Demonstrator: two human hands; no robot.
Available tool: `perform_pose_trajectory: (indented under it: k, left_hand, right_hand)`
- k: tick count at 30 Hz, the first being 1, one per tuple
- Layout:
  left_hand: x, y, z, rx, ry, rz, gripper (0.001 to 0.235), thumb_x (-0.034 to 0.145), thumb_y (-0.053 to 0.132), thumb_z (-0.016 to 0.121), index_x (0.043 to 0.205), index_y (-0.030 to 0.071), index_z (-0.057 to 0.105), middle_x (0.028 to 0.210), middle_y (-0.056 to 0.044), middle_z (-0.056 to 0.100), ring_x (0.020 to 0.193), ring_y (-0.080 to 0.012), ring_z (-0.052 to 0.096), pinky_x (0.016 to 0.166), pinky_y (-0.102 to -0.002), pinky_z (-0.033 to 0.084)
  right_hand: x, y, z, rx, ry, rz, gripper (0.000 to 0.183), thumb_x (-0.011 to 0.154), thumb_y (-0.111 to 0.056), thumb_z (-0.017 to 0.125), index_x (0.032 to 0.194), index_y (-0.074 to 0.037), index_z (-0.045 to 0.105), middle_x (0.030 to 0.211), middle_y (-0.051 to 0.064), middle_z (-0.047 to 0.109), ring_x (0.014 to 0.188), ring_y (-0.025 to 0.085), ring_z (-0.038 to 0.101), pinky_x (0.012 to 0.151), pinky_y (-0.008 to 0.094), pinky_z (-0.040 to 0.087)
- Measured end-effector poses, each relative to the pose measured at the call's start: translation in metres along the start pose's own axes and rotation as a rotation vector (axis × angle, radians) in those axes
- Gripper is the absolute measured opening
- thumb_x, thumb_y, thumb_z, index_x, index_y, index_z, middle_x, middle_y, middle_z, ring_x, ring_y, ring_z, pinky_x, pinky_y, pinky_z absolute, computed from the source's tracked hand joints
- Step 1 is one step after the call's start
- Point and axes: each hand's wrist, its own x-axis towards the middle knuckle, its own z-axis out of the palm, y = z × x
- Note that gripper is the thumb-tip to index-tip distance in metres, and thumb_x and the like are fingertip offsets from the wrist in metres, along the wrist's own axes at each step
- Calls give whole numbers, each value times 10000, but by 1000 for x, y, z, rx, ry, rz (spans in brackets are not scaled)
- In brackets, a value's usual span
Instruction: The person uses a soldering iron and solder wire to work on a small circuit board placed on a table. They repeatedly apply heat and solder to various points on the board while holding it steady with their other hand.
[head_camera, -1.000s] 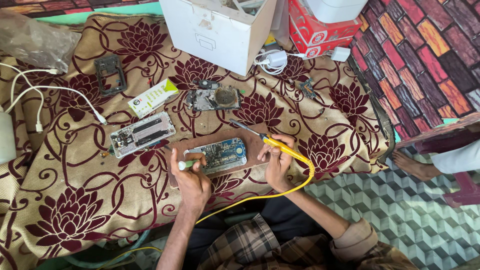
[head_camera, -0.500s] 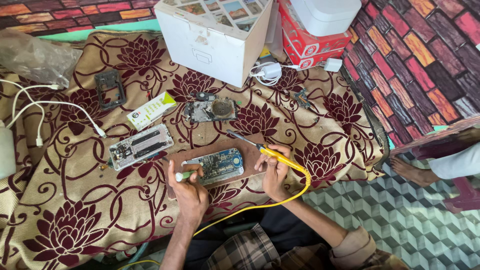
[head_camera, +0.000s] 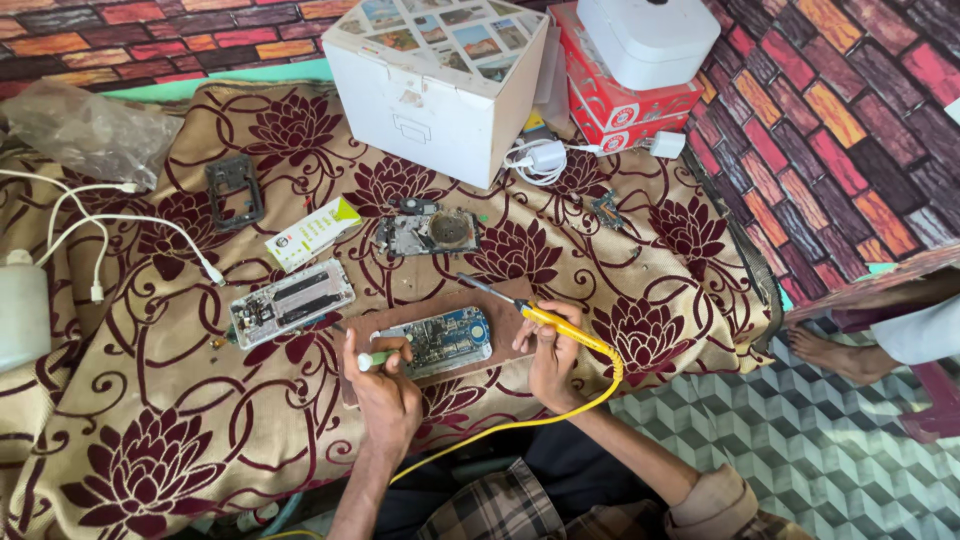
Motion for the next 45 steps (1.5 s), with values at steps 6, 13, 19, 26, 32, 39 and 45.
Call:
perform_pose_trajectory:
  k: [6, 13, 19, 26, 32, 39, 45]
  left_hand:
    - [1, 2, -1, -14, -10, -16, 645, 933, -175, 427, 1489, -23, 138, 943, -113, 636, 833, -191, 627, 919, -381, 500]
    - [0, 5, -1, -17, 2, -40, 683, 935, -138, 409, 1524, -50, 76, 940, -126, 623, 834, -214, 602, 916, -378, 470]
    - [5, 6, -3, 70, -18, 8, 608, 1017, -85, 397, 1526, -46, 68, 888, -91, 646, 800, -195, 605, 1051, -461, 359]
    - [4, 8, -2, -17, -14, -3, 608, 1046, -95, 391, 1548, -15, 57, 919, -117, 621, 806, -199, 596, 939, -388, 458]
    - [3, 9, 0, -103, 11, -20, 622, 1061, -103, 378, 1564, -1, 27, 956, -147, 613, 812, -209, 596, 807, -334, 503]
    - [4, 11, 3, -80, 27, -36, 619, 1068, -95, 376, 1566, 23, 29, 917, -153, 621, 787, -212, 590, 780, -339, 491]
    - [1, 9, 1, -116, 1, -73, 581, 1094, -86, 345, 1565, 51, 34, 916, -141, 627, 771, -196, 573, 751, -334, 480]
  right_hand:
    - [-1, 1, 0, -5, 19, 12, 308, 1135, -311, 438, 1281, -42, 413, 927, 78, 577, 695, 116, 600, 614, 224, 470]
    - [-4, 3, 0, -16, 49, 25, 312, 1135, -313, 444, 1293, -46, 413, 885, 51, 588, 688, 94, 582, 617, 212, 453]
    - [-2, 1, 1, -31, 50, 59, 260, 1135, -270, 436, 1284, -58, 414, 890, 46, 582, 691, 90, 589, 614, 208, 455]
    - [-2, -1, 2, -17, 37, 43, 254, 1145, -271, 435, 1294, -67, 411, 891, 41, 580, 698, 84, 585, 628, 204, 448]
    - [-2, 1, 1, -10, 12, 25, 266, 1153, -282, 443, 1303, -64, 413, 910, 41, 582, 715, 83, 585, 640, 204, 452]
    - [-4, 3, -1, 2, 33, 48, 286, 1142, -285, 469, 1304, -56, 410, 937, 48, 586, 718, 89, 592, 642, 210, 462]
    - [-6, 5, -2, 30, 9, 37, 282, 1142, -292, 459, 1304, -67, 408, 944, 44, 583, 725, 86, 596, 635, 204, 458]
